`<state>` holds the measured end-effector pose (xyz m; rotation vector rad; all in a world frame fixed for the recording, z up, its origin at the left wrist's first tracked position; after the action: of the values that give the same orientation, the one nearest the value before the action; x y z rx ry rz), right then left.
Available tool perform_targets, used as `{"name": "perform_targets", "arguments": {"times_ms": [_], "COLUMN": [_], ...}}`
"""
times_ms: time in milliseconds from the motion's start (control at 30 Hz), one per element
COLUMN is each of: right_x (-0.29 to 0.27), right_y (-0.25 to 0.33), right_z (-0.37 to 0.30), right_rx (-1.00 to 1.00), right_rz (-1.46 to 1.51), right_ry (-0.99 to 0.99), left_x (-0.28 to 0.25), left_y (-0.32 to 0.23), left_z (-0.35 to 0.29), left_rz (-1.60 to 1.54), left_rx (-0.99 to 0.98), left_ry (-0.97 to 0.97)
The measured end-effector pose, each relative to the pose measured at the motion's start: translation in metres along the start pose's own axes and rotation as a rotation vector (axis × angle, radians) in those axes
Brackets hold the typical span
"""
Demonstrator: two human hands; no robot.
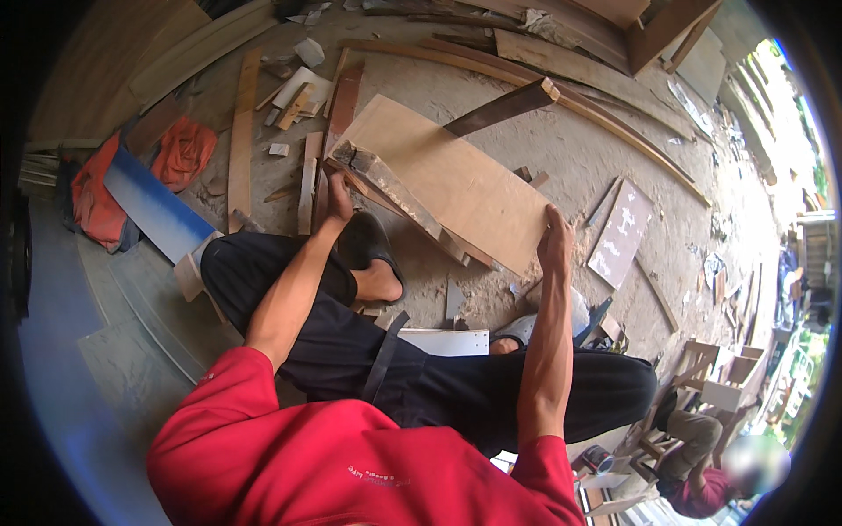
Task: The person sits on the floor and assembles a wooden frame by fitting a curved wooden piece into a rectangular frame. They repeatedly adjust the alignment and fit of the pieces by hand, occasionally using a small wooden block to assist with positioning.
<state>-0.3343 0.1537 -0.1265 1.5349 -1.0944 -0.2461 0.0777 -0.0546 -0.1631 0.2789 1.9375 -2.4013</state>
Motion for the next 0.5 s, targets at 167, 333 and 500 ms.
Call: {"name": "perform_targets", "arguments": {"times_ms": [167,333,500], "right_x": [-0.034,-0.009,-0.028], "right_y": [-0.004,-0.005,-0.007], "right_z": [0.019,0.008,0.022], "right_rx": [0.131,0.080,0.130], "right_rz": [-0.011,0.023,0.022], "right_ry": [0.079,0.016,0.068], "left_x": [0.023,0.008,0.017], "left_y": [-0.026,-0.010,0.002], "left_z": [-0.003,0.004,0.008], "left_rz": [-0.548,-0.143,-0.004], "left_rx": [-0.360,-0.259,-0.244], "left_ry": [-0.073,-0.054,-0.044]}}
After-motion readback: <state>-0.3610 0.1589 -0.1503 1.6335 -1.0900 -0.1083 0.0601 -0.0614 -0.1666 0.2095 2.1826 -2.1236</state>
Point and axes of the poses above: each hand's wrist, its own z-axis towards the middle knuckle, its own x-axis out of the palm, y = z × x, the point moved 5 cm from there along z, towards the middle knuckle, and after that the axes turned 8 degrees about z, right-handed, at the moved point
